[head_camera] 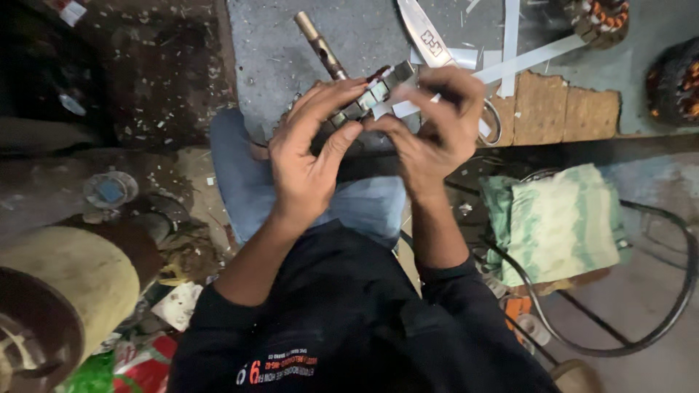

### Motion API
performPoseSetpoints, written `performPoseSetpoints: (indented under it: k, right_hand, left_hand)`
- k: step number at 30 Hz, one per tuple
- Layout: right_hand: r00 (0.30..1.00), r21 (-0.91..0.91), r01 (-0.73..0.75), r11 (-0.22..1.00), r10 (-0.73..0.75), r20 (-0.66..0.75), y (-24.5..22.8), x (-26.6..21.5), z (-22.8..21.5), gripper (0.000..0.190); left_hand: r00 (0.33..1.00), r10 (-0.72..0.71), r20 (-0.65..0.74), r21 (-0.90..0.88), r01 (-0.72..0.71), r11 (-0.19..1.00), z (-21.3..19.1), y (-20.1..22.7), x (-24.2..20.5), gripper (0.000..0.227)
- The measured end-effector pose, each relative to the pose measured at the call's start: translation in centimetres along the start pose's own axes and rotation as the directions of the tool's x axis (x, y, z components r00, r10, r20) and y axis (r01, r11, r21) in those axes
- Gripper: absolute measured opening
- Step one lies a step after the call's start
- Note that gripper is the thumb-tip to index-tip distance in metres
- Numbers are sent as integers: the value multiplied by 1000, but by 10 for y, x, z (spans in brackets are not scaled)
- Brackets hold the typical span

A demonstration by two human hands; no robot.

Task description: The person cuts white strips into small pieces using scissors and inserts them into the slots of a motor stator. The person repeats this process for multiple stators on the workbench.

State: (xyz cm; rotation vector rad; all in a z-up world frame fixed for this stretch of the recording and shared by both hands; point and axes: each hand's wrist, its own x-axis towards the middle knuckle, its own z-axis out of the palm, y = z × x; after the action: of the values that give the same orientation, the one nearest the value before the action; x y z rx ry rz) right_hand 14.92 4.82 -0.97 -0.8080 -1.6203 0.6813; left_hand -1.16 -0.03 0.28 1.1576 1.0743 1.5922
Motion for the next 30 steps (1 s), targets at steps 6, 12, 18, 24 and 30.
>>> performPoseSetpoints:
  k: [6,12,18,24,30]
  right_hand:
    - [947,258,-95,961,8,320,12,32,-24,98]
    - [942,177,-75,981,12,336,17,16,-26,99]
    - [920,139,-1,990,-53,388,17,15,-38,98]
    - [913,165,-38,986,-33,407,16,16,-39,93]
    - [895,192,-181,965,80,438,9,29,-36,90]
  left_hand:
    - [977,155,149,197,-183,963,-16,-5,5,25]
    - [961,180,208,162,-216,963,-21,-14,4,27]
    - [945,201,260,171,-250,953,-24,-15,5,28]
    - [951,172,256,136,-212,968,-24,-16,5,28]
    - [976,76,203,96,-97,991,-24,-14,3,29]
